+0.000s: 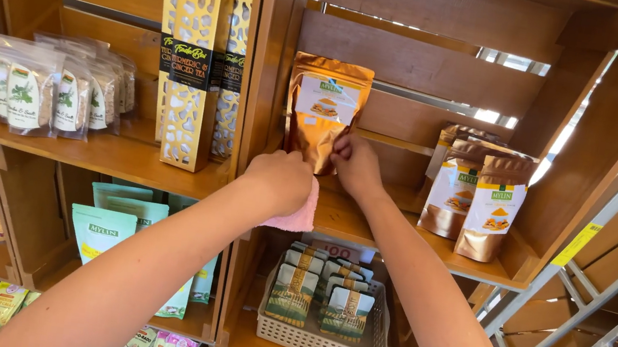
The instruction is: Clean and organize products on wooden display shelves using a cloth.
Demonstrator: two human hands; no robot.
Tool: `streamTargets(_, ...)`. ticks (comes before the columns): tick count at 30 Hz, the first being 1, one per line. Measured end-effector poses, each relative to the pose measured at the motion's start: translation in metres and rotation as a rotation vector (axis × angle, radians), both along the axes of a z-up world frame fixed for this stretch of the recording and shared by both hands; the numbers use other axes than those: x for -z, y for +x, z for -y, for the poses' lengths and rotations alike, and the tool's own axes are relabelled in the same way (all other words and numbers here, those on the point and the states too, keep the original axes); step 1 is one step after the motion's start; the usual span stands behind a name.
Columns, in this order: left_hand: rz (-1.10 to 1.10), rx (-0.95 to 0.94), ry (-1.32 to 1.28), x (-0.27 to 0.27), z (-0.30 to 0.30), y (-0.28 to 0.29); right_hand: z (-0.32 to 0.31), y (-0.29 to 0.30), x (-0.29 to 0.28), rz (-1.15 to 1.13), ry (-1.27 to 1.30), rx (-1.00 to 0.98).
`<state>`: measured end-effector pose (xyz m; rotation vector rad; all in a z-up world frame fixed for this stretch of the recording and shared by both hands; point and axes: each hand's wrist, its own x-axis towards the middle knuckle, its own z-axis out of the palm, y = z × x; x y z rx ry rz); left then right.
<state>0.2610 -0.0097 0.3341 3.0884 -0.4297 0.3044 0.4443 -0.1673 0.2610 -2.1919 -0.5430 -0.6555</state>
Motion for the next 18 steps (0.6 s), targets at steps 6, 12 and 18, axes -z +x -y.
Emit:
streamTargets(6, 0.092, 0.103, -0.063, 0.002, -0.008, -0.055, 0.006, -0.039, -0.011, -0.077, -0.147, 0.031)
streamTargets(12, 0.161, 0.289, -0.274, 0.008, -0.031, -0.107, 0.021, -0.192, -0.012, 0.021, 0.147, -0.350)
streamTargets(18, -0.005, 0.430, -0.619, 0.017, -0.033, -0.164, 0.016, -0.266, 0.058, -0.240, 0.339, -0.481)
